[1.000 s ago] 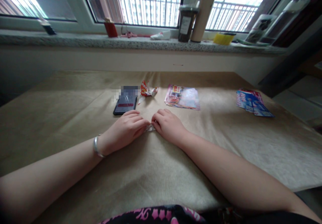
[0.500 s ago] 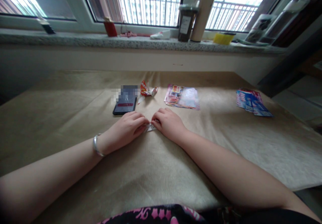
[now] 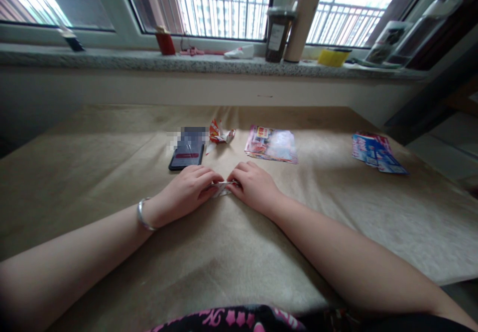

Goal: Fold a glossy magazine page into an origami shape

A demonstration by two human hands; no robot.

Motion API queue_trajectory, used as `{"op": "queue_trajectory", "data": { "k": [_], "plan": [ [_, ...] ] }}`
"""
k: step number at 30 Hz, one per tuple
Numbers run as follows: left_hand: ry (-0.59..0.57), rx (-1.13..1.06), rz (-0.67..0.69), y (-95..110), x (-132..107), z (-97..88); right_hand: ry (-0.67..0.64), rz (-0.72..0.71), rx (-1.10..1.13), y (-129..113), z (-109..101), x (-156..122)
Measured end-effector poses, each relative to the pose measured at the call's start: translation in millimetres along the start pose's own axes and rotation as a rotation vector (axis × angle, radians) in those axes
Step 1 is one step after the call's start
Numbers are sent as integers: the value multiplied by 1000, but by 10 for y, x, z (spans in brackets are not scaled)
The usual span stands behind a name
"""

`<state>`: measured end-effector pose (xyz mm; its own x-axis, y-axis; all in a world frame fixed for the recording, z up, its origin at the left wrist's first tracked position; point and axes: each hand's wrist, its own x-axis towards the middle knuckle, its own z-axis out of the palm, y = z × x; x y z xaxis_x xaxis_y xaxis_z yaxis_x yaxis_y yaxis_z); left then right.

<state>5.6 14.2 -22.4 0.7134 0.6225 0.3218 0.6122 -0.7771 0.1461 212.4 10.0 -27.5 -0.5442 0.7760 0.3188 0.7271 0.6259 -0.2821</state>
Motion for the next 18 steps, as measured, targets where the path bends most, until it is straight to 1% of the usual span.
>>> {"op": "queue_trajectory", "data": {
  "k": [6,9,14,18],
  "plan": [
    [73,-34,51,24,-23,-9,20,-17,-7,-20,-33,-26],
    [84,-71,73,37,-30,-16,24,-14,-5,-44,-39,-39],
    [22,-60,71,21,-23,-17,47,-86,3,-68,-11,-42],
    [-18,-18,78,8,-19,-22,26,-76,-13,-68,-6,-40]
  ]
}}
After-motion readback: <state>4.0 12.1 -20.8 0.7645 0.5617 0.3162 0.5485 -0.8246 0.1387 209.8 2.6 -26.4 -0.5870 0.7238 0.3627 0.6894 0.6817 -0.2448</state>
